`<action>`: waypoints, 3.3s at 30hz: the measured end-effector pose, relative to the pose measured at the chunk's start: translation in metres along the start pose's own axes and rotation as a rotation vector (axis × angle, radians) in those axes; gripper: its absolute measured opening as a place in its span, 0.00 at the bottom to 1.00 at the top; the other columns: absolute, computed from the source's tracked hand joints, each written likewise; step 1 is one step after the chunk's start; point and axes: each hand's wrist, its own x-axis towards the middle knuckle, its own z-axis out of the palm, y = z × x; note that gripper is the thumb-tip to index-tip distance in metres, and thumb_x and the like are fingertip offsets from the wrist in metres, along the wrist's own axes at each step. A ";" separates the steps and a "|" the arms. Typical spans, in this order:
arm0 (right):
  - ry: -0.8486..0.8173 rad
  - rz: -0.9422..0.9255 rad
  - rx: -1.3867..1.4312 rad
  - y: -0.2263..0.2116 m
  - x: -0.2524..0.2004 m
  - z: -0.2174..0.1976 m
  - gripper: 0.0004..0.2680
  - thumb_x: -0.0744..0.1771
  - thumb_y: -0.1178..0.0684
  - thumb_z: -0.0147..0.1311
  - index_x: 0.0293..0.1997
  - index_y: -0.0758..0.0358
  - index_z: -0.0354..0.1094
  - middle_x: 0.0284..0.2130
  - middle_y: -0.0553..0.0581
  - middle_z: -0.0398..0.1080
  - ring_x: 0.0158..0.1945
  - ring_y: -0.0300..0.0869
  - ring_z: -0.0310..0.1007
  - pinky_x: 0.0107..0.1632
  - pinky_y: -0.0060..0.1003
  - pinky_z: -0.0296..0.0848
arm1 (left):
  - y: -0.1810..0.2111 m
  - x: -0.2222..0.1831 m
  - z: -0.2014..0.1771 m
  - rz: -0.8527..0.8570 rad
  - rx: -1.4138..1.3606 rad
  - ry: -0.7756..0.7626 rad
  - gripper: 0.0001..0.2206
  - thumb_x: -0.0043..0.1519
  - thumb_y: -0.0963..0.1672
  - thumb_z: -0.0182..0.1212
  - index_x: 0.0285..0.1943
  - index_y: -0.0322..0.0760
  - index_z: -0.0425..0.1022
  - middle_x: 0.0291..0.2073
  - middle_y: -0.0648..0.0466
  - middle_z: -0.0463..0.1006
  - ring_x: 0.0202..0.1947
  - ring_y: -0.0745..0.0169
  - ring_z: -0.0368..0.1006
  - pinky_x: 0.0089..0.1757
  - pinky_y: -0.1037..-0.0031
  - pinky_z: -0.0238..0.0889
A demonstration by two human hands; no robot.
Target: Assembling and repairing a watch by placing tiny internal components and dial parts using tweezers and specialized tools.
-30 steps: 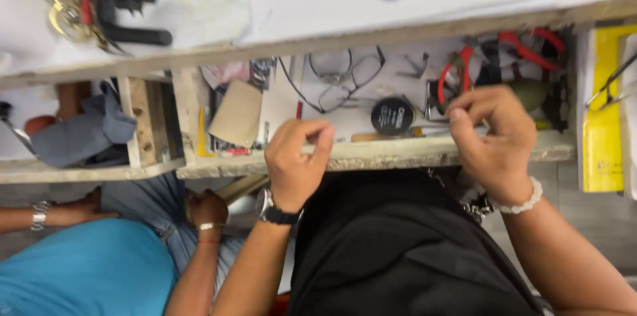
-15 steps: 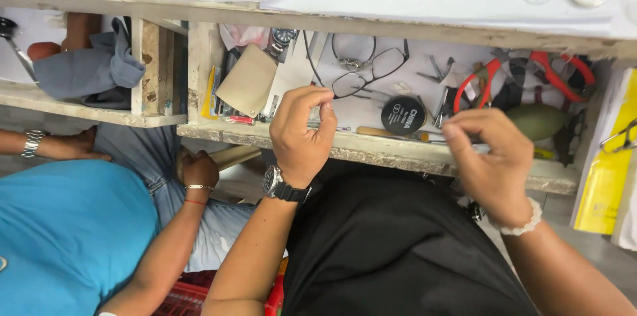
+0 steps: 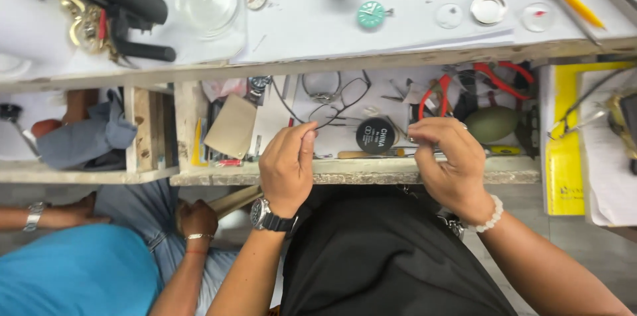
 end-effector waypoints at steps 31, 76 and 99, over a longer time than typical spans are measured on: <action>-0.022 0.046 -0.124 -0.001 -0.003 0.003 0.04 0.68 0.64 0.61 0.46 0.67 0.79 0.33 0.60 0.78 0.36 0.54 0.79 0.40 0.43 0.75 | 0.005 0.004 -0.009 0.013 -0.191 0.162 0.08 0.62 0.45 0.69 0.45 0.38 0.81 0.29 0.56 0.81 0.26 0.62 0.77 0.31 0.73 0.73; -0.062 0.215 -0.011 -0.034 0.065 0.011 0.05 0.68 0.57 0.59 0.43 0.67 0.74 0.34 0.58 0.76 0.36 0.43 0.73 0.42 0.34 0.71 | 0.011 0.147 0.000 0.358 -0.060 -0.011 0.15 0.60 0.40 0.75 0.47 0.38 0.70 0.43 0.56 0.82 0.23 0.69 0.69 0.31 0.75 0.69; 0.118 0.015 -0.612 0.021 0.090 -0.144 0.05 0.81 0.79 0.50 0.63 0.91 0.73 0.54 0.79 0.69 0.57 0.61 0.67 0.61 0.48 0.64 | -0.003 0.154 0.014 0.355 -0.049 -0.004 0.09 0.65 0.43 0.71 0.44 0.33 0.75 0.49 0.47 0.83 0.21 0.65 0.68 0.33 0.71 0.70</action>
